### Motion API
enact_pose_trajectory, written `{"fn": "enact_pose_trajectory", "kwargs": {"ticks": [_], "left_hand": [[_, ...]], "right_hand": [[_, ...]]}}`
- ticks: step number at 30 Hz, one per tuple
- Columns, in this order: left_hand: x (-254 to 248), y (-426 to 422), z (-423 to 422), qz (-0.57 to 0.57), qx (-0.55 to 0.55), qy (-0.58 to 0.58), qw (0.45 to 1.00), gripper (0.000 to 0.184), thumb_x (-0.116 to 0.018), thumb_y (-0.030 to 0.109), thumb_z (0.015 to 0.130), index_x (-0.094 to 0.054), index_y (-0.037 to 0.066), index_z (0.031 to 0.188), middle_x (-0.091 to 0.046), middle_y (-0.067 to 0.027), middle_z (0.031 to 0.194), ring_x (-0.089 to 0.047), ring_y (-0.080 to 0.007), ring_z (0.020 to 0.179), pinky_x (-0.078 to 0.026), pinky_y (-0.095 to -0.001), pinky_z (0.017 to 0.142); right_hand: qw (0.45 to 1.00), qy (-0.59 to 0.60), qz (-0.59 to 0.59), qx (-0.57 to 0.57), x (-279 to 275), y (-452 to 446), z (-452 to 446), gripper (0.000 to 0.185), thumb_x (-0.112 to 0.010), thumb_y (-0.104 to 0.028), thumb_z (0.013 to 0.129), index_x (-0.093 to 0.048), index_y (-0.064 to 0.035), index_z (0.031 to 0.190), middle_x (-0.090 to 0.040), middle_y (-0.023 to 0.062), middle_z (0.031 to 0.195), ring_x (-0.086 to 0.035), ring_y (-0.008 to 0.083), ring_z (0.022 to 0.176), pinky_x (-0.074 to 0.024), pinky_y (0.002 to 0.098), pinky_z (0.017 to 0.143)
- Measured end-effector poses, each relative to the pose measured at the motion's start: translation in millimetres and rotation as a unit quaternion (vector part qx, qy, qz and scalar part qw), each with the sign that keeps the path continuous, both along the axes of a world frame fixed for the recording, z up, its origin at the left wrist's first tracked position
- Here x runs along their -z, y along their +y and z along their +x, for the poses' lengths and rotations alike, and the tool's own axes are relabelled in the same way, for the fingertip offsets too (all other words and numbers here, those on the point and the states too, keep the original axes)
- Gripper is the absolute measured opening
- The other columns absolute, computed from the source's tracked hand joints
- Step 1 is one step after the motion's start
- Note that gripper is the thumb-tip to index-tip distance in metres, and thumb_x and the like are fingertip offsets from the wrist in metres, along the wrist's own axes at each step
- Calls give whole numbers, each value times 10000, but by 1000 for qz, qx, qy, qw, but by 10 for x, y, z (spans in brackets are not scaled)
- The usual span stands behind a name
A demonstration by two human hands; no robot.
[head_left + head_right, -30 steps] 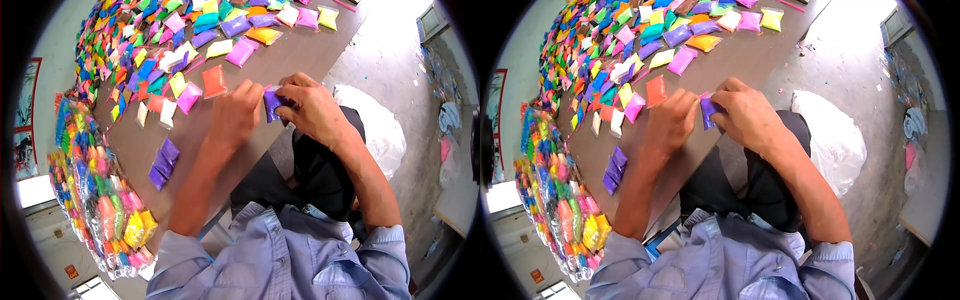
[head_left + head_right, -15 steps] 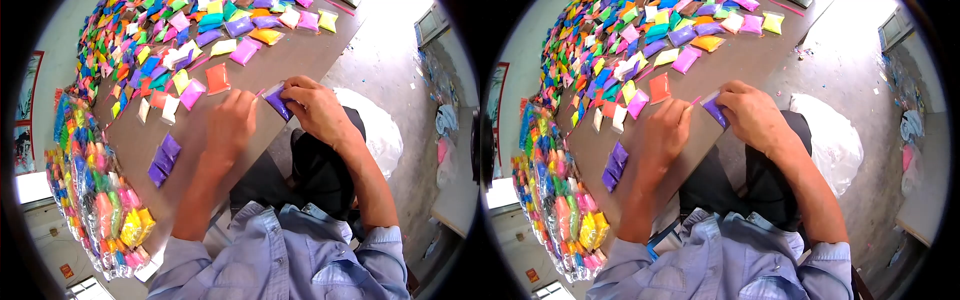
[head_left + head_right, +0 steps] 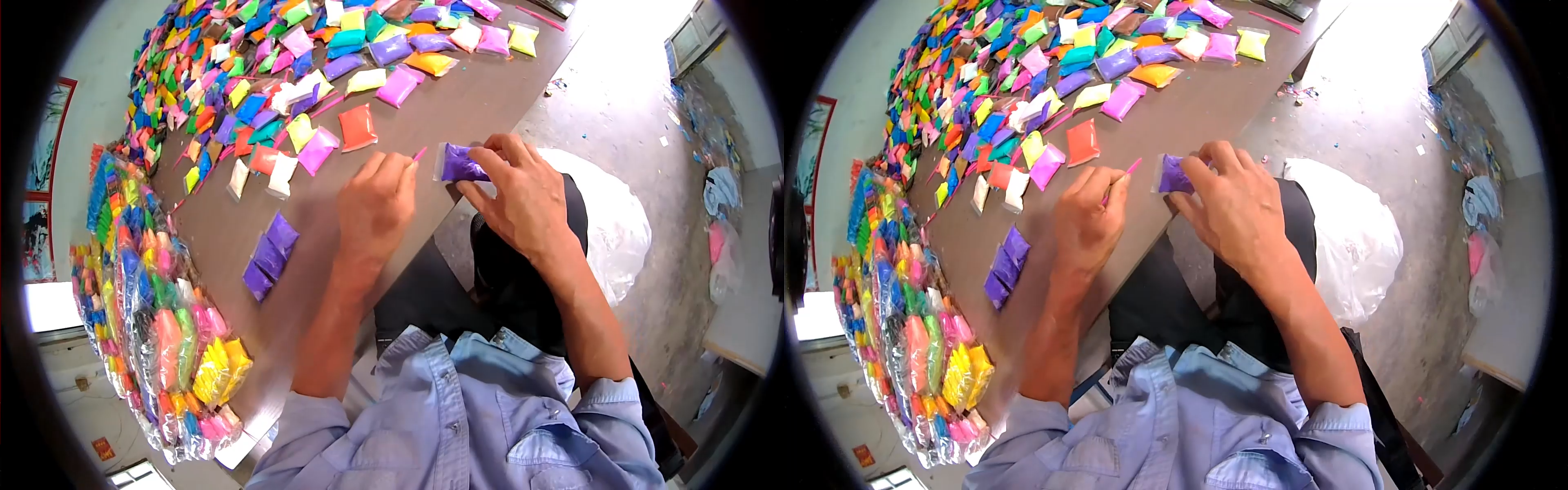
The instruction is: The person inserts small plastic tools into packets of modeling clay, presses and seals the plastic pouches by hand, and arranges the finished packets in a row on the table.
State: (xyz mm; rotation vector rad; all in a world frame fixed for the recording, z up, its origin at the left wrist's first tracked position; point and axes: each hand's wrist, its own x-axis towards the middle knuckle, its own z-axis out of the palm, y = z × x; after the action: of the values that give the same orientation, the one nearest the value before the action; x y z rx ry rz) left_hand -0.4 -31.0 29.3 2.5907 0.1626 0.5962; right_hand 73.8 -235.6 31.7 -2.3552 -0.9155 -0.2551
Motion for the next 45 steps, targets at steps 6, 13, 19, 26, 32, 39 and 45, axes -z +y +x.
{"fn": "enact_pose_trajectory", "kwargs": {"ticks": [6,13,19,26,32,39,45], "left_hand": [[-19,-221,74,14,31,1,999,112,-703,185,983,-656,92,943,-681,-104,919,-699,-382,811,-547,-493,675],[304,-188,270,17,44,-2,999,77,-703,131,974,-671,69,943,-691,-123,925,-682,-402,822,-537,-493,684],[222,-68,318,43,11,-4,999,79,-706,132,969,-659,74,944,-692,-115,920,-683,-403,802,-533,-490,660],[288,-15,325,75,52,15,996,110,-694,168,979,-621,95,942,-655,-117,914,-691,-400,796,-546,-497,643],[-19,-217,343,73,92,41,992,86,-689,147,969,-638,84,941,-640,-121,898,-685,-392,794,-536,-494,644],[13,-125,500,156,159,31,974,110,-673,125,960,-616,76,880,-613,-122,860,-663,-390,735,-505,-480,611],[-20,-122,459,180,149,21,972,110,-708,80,837,-615,102,890,-618,-68,857,-721,-293,786,-551,-437,611]], "right_hand": [[998,15,-60,-23,36,-1,7,205,-707,-118,912,-734,-125,1115,-668,108,1199,-714,310,1034,-572,456,884],[995,63,-75,-34,41,40,64,249,-610,-54,917,-734,-112,1126,-650,113,1247,-725,321,1051,-580,448,907],[993,67,-80,-47,57,25,89,249,-606,-54,918,-731,-105,1127,-640,113,1246,-723,315,1052,-584,451,897],[994,65,-69,-55,69,8,106,229,-616,-70,914,-725,-93,1114,-634,125,1217,-717,314,1043,-584,448,884],[995,51,-65,-62,148,29,102,235,-620,-69,905,-712,-85,1121,-621,132,1188,-711,318,1033,-583,444,875],[995,41,-57,-71,149,13,104,236,-629,-77,893,-707,-72,1115,-614,137,1169,-709,321,1021,-580,442,877],[995,41,-59,-69,166,3,95,241,-632,-84,893,-706,-71,1122,-606,137,1156,-705,313,1036,-579,434,878]]}}
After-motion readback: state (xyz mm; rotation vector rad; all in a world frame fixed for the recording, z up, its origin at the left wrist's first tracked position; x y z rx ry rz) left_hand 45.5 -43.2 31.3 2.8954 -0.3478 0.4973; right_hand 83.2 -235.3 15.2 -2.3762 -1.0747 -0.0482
